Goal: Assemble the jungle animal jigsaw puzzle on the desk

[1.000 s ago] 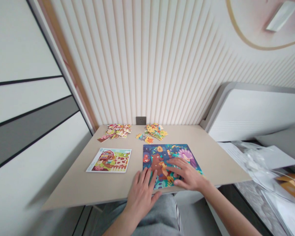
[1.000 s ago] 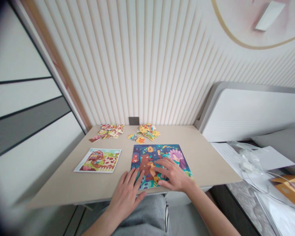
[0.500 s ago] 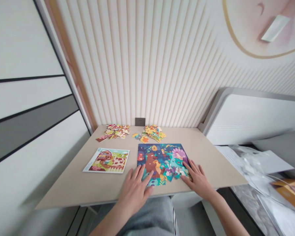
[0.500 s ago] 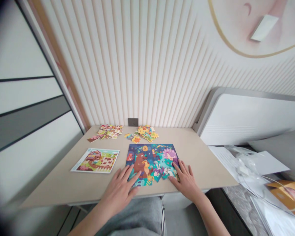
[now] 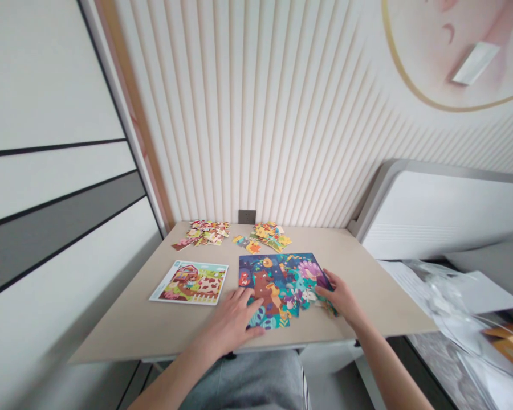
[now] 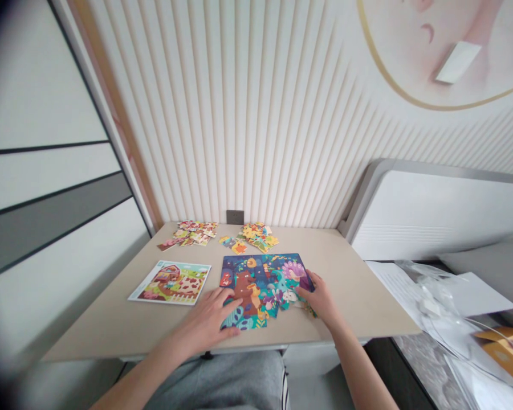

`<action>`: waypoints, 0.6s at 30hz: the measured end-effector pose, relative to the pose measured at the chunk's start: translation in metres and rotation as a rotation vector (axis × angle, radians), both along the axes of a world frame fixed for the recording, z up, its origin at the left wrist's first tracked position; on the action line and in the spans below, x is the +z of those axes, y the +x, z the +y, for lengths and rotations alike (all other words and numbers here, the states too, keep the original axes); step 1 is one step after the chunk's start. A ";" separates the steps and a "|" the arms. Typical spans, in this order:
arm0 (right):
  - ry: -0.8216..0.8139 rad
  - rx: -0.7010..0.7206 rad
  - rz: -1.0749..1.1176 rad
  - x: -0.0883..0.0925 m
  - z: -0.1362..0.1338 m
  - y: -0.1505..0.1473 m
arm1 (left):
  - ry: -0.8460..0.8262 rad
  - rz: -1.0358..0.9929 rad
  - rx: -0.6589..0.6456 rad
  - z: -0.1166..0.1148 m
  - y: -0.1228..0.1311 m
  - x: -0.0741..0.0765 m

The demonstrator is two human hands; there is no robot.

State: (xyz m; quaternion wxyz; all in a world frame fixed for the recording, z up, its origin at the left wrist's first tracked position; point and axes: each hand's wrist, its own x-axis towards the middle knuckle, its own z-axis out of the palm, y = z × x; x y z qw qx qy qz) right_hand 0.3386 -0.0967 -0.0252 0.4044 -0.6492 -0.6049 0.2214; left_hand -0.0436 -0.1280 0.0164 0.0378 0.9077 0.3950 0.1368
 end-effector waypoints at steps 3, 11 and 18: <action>-0.166 -0.033 0.291 0.016 0.022 0.007 | -0.020 -0.036 -0.074 0.014 -0.002 -0.001; -0.296 0.003 0.241 0.030 0.066 0.010 | -0.044 -0.060 -0.295 0.050 -0.001 0.006; -0.188 -0.027 0.150 0.016 0.082 0.012 | 0.033 -0.123 -0.063 0.106 0.019 0.003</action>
